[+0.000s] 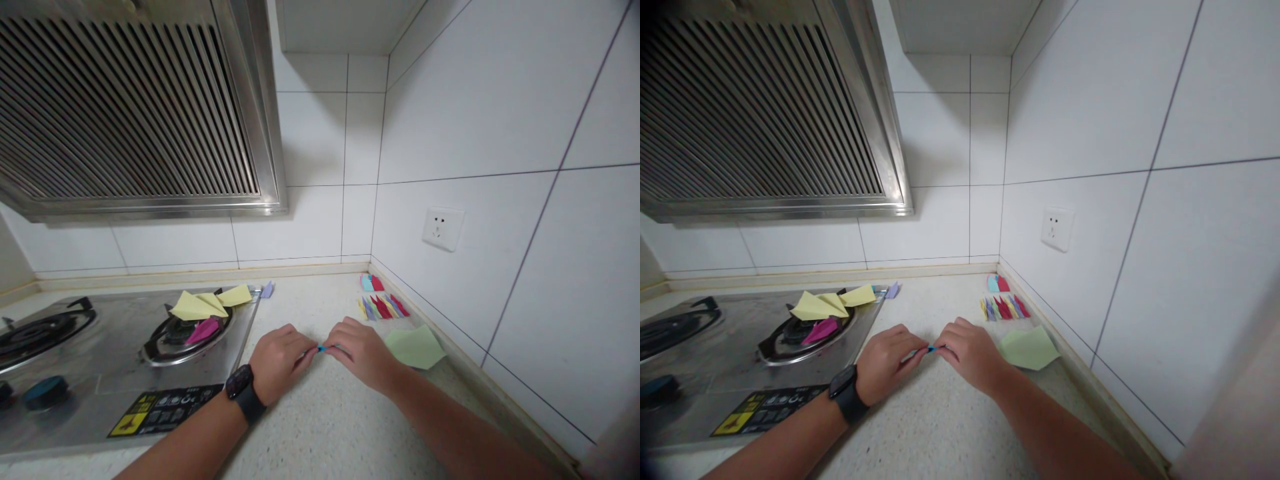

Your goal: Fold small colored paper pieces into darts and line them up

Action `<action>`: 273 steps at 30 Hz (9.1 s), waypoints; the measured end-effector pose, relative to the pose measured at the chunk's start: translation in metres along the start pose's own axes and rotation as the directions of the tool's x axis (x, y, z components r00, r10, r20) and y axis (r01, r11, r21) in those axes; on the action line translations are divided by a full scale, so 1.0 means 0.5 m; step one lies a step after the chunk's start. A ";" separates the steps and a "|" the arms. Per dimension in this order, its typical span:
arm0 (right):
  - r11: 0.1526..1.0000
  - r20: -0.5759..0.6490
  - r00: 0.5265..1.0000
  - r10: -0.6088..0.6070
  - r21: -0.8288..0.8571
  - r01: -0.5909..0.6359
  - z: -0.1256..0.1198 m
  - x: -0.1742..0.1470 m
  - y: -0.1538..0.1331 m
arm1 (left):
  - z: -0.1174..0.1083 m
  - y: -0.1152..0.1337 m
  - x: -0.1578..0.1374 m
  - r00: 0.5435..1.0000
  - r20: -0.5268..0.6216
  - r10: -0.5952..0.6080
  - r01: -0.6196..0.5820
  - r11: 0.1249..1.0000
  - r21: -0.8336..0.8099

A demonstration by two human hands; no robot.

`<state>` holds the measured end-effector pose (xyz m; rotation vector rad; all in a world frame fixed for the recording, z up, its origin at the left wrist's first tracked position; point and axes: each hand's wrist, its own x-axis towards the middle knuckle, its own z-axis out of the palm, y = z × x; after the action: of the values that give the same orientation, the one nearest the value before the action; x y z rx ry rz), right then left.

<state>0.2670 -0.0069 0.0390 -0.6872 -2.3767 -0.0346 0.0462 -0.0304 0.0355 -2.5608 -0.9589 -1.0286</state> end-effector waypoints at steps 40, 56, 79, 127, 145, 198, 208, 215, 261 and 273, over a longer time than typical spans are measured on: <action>0.997 -0.014 0.999 -0.028 0.074 0.029 0.011 0.007 -0.009 | 0.005 0.010 0.001 1.000 -0.022 0.008 -0.006 0.996 0.089; 0.995 -0.103 0.993 0.059 0.081 -0.051 0.003 0.004 -0.008 | -0.011 0.003 0.001 0.995 -0.035 -0.094 0.095 0.996 0.002; 0.989 -0.134 0.987 0.088 0.127 -0.070 -0.002 -0.002 0.011 | -0.012 -0.016 -0.005 0.999 -0.010 -0.034 0.033 0.999 -0.016; 0.992 -0.076 0.996 0.042 0.121 -0.033 0.006 0.003 -0.004 | -0.007 -0.005 -0.002 0.990 0.053 0.128 -0.129 0.992 0.013; 0.995 -0.012 0.999 0.040 0.094 -0.039 0.005 0.013 0.001 | 0.013 -0.020 -0.003 0.985 0.039 0.169 -0.171 0.983 0.069; 0.999 0.100 0.994 0.044 -0.008 -0.043 -0.016 0.002 0.014 | 0.050 -0.061 -0.006 0.688 0.335 -0.644 0.658 0.359 -0.662; 0.788 0.052 0.878 0.476 -0.468 -0.400 0.004 -0.011 0.033 | 0.059 -0.057 -0.014 0.686 0.413 -0.599 0.707 0.417 -0.570; 0.692 0.018 0.829 0.559 -0.560 -0.455 0.007 -0.012 0.052 | 0.069 -0.063 -0.020 0.754 0.397 -0.523 0.656 0.575 -0.489; 0.914 -0.022 0.950 0.311 -0.267 -0.305 -0.029 0.011 0.023 | 0.045 -0.054 -0.015 0.793 0.448 -0.412 0.580 0.736 -0.349; 0.983 0.481 0.858 0.180 -0.061 -0.172 0.023 0.006 -0.030 | 0.016 -0.043 -0.002 0.857 0.401 -0.325 0.409 0.902 -0.142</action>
<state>0.2508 -0.0162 0.0341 -1.0178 -2.7766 0.2247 0.0362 -0.0113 0.0282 -2.8931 -1.5694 -0.7819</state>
